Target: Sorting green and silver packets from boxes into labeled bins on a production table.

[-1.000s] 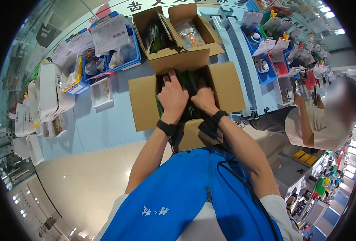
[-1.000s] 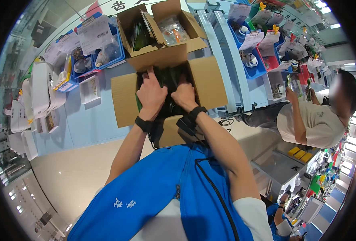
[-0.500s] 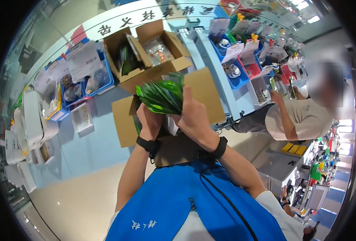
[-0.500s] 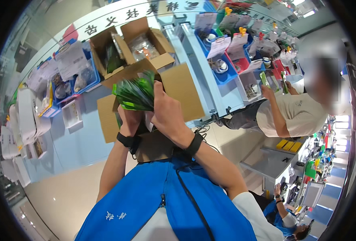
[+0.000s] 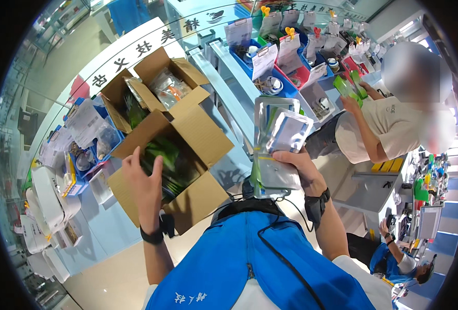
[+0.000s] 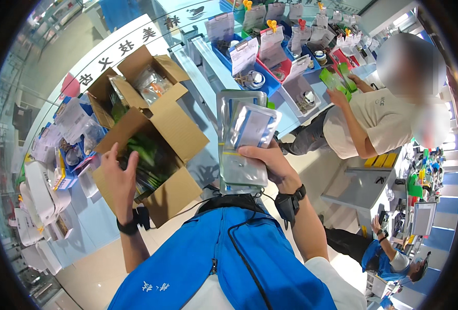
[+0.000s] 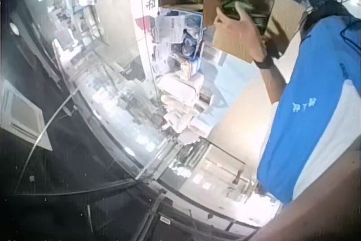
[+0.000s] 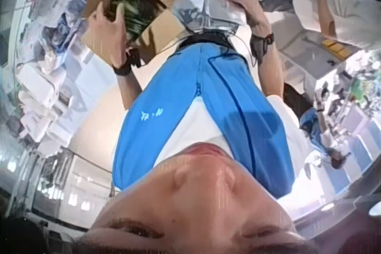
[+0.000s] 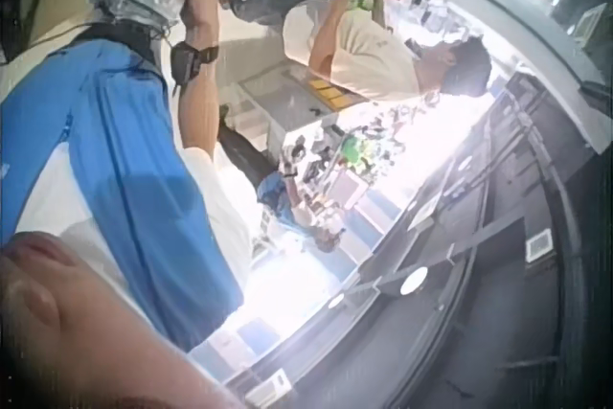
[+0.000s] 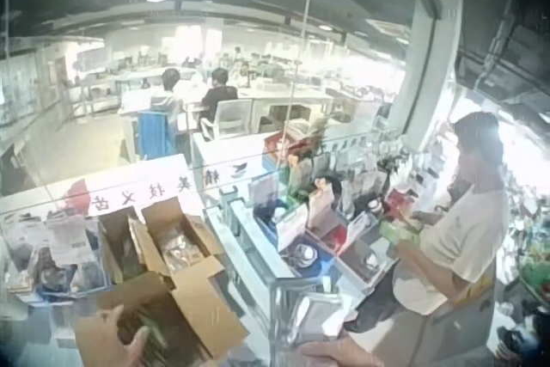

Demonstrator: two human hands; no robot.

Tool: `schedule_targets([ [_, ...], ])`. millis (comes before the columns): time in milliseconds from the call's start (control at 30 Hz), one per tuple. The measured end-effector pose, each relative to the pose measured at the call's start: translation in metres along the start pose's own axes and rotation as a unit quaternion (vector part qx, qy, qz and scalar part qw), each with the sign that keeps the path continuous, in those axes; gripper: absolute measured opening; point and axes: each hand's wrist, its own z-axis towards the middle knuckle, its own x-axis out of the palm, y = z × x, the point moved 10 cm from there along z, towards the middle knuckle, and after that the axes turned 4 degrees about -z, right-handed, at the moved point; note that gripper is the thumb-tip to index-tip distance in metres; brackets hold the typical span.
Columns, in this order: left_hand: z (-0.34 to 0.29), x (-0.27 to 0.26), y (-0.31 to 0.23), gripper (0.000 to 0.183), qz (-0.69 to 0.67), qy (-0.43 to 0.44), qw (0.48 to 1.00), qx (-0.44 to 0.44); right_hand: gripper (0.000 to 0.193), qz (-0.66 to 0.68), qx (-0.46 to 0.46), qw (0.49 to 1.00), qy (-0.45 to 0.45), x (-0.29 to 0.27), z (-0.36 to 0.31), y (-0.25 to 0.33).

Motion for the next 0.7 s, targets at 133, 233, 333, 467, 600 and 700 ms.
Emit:
schedule_targets([
  [133, -0.035, 0.071, -0.117, 0.064, -0.591, 0.248, 0.754, -0.145, 0.055, 0.024, 0.037, 0.998, 0.049, -0.021, -0.005, -0.02],
  [233, -0.08, 0.132, -0.215, 0.064, -0.665, 0.448, 0.57, -0.177, 0.049, -0.071, 0.045, 0.992, 0.091, -0.012, -0.003, -0.011],
  [333, -0.079, 0.162, -0.241, 0.059, -0.634, 0.437, 0.614, -0.172, 0.05, -0.14, -0.005, 0.98, 0.141, -0.035, 0.013, 0.001],
  [467, -0.101, 0.19, -0.264, 0.052, -0.582, 0.504, 0.603, -0.209, 0.07, -0.416, -0.171, 0.86, 0.24, -0.073, 0.009, 0.035],
  [600, -0.131, 0.219, -0.269, 0.071, -0.42, 0.611, 0.631, -0.227, 0.1, -0.29, -0.158, 0.905, 0.27, -0.133, 0.024, 0.074],
  [700, -0.141, 0.241, -0.318, 0.071, -0.471, 0.603, 0.597, -0.24, 0.096, -0.149, -0.185, 0.934, 0.267, -0.152, 0.033, 0.11],
])
